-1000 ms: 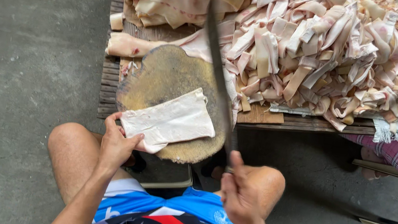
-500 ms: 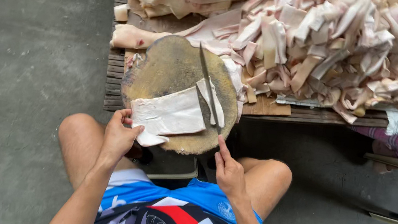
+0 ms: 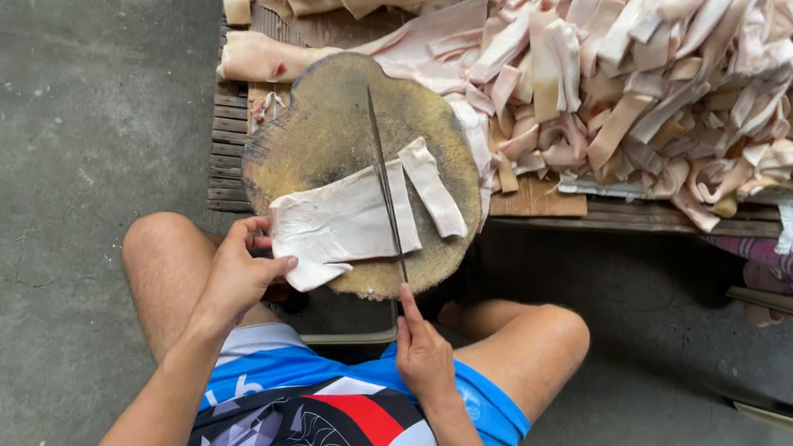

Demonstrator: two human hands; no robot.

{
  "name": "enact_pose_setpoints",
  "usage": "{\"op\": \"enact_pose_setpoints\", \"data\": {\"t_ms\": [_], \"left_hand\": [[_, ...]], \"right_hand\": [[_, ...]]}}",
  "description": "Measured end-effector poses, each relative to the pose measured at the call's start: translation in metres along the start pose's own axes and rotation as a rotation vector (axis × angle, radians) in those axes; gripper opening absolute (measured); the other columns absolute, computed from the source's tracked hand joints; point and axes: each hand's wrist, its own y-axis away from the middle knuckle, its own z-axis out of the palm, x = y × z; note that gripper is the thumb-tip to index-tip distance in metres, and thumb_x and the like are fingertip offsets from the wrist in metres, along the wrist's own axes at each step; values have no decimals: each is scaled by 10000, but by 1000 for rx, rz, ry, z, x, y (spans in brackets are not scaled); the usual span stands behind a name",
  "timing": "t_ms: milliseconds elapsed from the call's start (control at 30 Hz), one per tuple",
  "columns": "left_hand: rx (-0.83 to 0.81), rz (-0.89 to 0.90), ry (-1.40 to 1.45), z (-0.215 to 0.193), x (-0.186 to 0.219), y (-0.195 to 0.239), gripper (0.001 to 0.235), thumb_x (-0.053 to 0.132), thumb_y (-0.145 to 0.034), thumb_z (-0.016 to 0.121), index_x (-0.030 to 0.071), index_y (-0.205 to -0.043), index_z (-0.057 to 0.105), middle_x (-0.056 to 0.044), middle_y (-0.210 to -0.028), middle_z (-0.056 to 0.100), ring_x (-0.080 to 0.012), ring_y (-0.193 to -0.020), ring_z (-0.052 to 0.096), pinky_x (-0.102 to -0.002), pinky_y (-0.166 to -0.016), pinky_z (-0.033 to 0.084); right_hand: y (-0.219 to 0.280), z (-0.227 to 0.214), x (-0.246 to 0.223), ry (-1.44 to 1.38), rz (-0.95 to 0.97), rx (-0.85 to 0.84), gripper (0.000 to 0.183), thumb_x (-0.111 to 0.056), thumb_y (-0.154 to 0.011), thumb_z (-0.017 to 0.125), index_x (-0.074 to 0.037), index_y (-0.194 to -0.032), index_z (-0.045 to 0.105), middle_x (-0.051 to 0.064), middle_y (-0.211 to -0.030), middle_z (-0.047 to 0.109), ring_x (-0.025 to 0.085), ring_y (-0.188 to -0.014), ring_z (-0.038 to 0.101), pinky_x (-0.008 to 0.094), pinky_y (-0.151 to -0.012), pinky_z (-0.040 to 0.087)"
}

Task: The person sits on the floor and uses a large knife to slice sheets of pork skin into strips on a wooden cutting board. They repeatedly pick up pieces of skin, cut them, and place the resulting strips onto a pile on a nearby table.

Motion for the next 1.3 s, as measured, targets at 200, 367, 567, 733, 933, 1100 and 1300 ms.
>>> {"op": "enact_pose_setpoints", "data": {"t_ms": [200,367,567,733,933,1100,1300], "left_hand": [[74,95,-387,6,13,-5,757,-41,-719,856,23,-1378,489,-146,-1214,513,-211,-789,715,-303,-700,601],[20,99,-231,8,14,5,772,-48,-722,803,25,-1406,452,-120,-1235,520,-201,-813,755,-297,-678,612],[24,84,-186,7,2,6,840,-68,-700,813,16,-1440,425,-142,-1214,541,-192,-822,734,-291,-676,606],[7,163,-228,10,-2,-5,848,-55,-726,822,-5,-1465,411,-150,-1209,539,-190,-816,728,-276,-676,601],[-26,166,-163,13,-13,-6,894,-57,-733,798,-5,-1505,350,-139,-1220,533,-183,-807,745,-273,-670,604],[-5,125,-128,14,-14,-4,872,-50,-737,787,1,-1497,364,-120,-1226,527,-216,-816,738,-284,-670,602],[67,312,-261,14,-11,-16,801,-35,-748,767,-17,-1474,428,-153,-1185,670,-241,-1054,691,-313,-857,583]], "right_hand": [[-19,-57,-11,-376,355,-84,594,-127,-1031,566,-271,-1587,416,72,-588,559,158,-496,486,322,-478,482],[14,-83,-34,-601,-212,120,612,-83,-1115,528,-264,-1636,263,-52,-703,585,74,-566,540,221,-535,519],[10,-5,-31,-119,-24,19,594,-137,-1033,600,-235,-1594,432,220,-900,716,399,-766,695,446,-661,555],[-13,-38,-26,-145,182,-97,561,-164,-1029,578,-242,-1569,451,168,-656,635,302,-568,606,417,-567,509],[19,-79,-48,-584,-128,20,595,-101,-1074,518,-214,-1609,284,18,-611,565,95,-517,530,261,-513,497],[6,-5,-32,-251,-269,58,623,-109,-1054,563,-248,-1633,379,246,-1002,714,338,-797,699,359,-712,568],[5,-18,-6,-155,253,-197,543,-238,-1006,583,-319,-1530,470,202,-663,645,339,-575,655,413,-629,540]]}}
